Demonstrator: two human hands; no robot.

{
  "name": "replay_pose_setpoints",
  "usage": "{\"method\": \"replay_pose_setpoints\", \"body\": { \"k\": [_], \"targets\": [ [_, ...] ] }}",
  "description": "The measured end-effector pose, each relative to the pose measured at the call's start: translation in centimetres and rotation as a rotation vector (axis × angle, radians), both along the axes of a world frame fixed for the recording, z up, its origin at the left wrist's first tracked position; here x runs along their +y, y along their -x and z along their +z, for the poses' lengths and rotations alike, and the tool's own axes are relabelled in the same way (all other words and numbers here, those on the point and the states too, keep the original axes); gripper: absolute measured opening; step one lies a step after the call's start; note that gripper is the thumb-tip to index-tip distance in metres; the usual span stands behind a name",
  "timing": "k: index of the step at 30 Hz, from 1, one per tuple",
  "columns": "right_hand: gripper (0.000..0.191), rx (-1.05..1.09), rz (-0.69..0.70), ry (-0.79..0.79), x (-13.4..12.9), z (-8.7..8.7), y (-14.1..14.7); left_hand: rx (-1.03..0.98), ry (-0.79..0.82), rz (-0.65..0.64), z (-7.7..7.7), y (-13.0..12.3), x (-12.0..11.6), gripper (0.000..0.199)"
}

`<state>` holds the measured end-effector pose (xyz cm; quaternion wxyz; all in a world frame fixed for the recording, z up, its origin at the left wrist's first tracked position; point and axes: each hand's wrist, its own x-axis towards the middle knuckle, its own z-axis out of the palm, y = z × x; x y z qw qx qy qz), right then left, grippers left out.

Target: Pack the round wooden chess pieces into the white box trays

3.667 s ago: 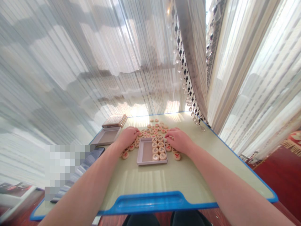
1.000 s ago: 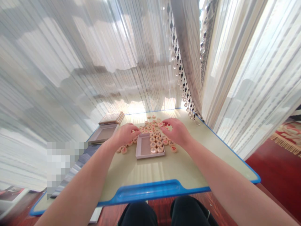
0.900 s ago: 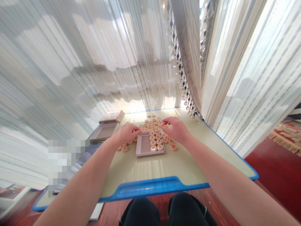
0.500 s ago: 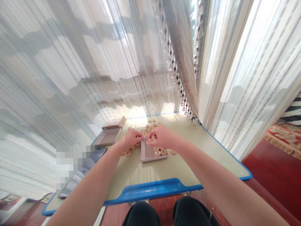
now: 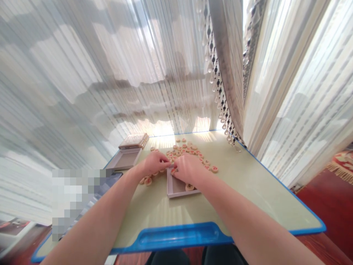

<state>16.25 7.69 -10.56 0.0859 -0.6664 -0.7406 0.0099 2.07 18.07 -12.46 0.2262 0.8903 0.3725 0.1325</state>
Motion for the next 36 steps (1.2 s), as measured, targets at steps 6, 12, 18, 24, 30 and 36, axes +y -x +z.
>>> {"method": "replay_pose_setpoints", "body": {
  "k": [6, 12, 18, 24, 30, 36],
  "targets": [
    [0.023, -0.042, 0.001, 0.0, 0.2, 0.0, 0.2, -0.014, -0.023, -0.027, 0.1, 0.0, -0.2, 0.033],
    [0.026, -0.028, -0.035, 0.009, 0.7, -0.7, 0.1, -0.021, 0.062, -0.003, 0.0, 0.3, 0.0, 0.032],
    [0.029, 0.027, -0.017, 0.004, 0.2, -0.3, -0.4, -0.053, 0.085, -0.002, 0.7, 0.7, -0.2, 0.03],
    [0.023, 0.075, 0.026, -0.042, 0.5, -1.1, -0.5, -0.04, 0.159, 0.053, 0.4, 0.6, -0.2, 0.03],
    [0.022, 0.074, 0.03, -0.07, 0.9, -1.5, -0.1, -0.042, 0.129, 0.027, 0.5, 0.6, -0.1, 0.03],
    [0.024, 0.057, 0.007, -0.068, 0.9, -1.4, 0.1, -0.008, 0.099, 0.013, 0.9, 0.5, -0.2, 0.032]
  ]
}}
